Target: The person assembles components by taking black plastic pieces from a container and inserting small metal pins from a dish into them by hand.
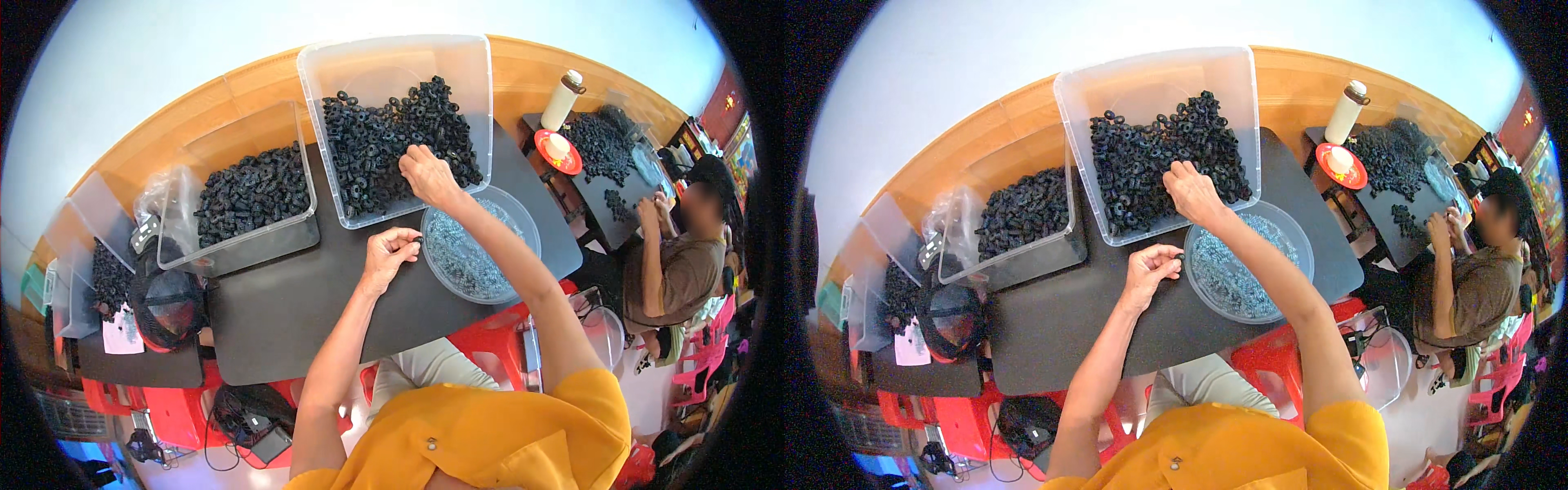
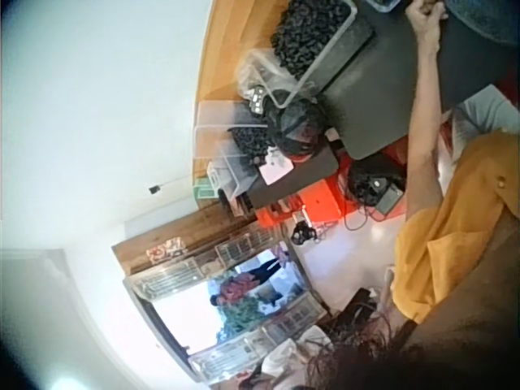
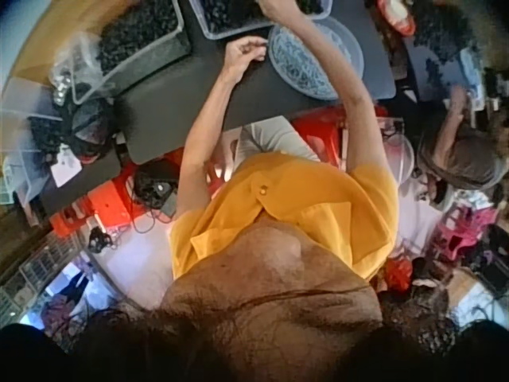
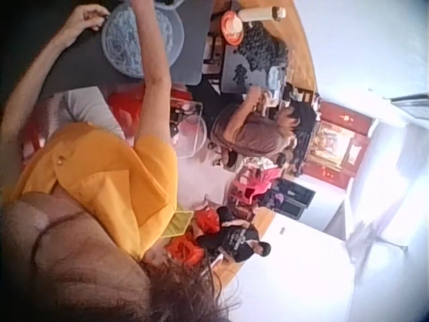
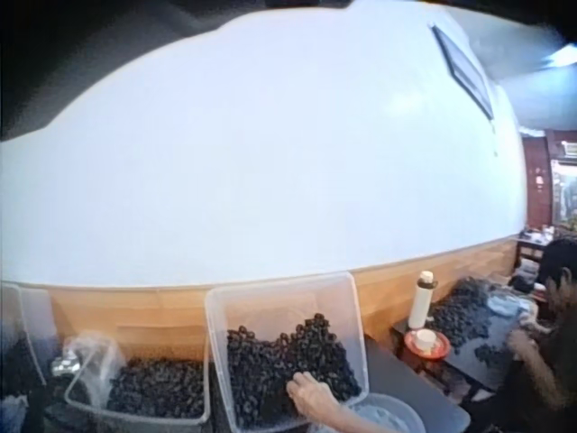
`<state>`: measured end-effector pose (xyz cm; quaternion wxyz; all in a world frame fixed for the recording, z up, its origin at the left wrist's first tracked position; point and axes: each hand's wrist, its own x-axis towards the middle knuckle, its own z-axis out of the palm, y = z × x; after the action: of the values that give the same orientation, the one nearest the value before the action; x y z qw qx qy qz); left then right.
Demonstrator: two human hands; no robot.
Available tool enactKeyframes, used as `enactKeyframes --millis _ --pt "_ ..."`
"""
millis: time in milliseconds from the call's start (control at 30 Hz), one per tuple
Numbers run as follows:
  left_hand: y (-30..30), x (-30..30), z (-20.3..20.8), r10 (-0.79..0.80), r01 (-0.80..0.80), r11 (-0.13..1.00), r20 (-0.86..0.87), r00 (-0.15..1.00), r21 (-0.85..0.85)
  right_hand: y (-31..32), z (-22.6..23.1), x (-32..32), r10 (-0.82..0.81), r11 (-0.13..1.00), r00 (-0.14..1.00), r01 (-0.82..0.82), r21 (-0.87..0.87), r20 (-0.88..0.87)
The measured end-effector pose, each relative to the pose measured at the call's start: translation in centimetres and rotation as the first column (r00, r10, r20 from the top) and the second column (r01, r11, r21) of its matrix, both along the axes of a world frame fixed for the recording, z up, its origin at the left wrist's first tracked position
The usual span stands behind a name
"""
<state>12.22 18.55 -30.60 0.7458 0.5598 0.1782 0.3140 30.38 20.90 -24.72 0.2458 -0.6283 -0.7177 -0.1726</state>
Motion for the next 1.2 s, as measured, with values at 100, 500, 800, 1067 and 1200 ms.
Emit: enactKeyframes --millis 100,500,800,1067,1200 --pt "0.1 -0.1 -0.1 -0.011 0.011 0.999 0.007 1.000 0.032 0.0 -0.3 0.2 0.024 1.000 0.999 -0.024 -0.016 0.033" --pt "0.0 -0.1 0.1 -0.004 0.004 0.999 0.001 1.000 0.033 0.1 0.2 0.3 0.027 1.000 0.993 -0.026 -0.014 0.118" --pt "-0.2 -0.1 0.0 0.000 -0.001 1.000 0.012 1.000 0.023 -0.6 0.9 1.2 0.095 0.995 0.981 -0.089 0.038 -0.172" --pt "0.0 -0.1 0.3 0.013 -0.012 0.999 0.025 1.000 -0.040 -6.0 1.3 0.6 0.101 0.962 0.266 -0.273 0.026 -0.959" --pt "0.1 -0.3 0.2 0.034 -0.029 0.994 0.050 0.998 -0.102 -10.0 0.8 -1.3 0.040 0.900 0.152 -0.435 -0.030 -0.988"
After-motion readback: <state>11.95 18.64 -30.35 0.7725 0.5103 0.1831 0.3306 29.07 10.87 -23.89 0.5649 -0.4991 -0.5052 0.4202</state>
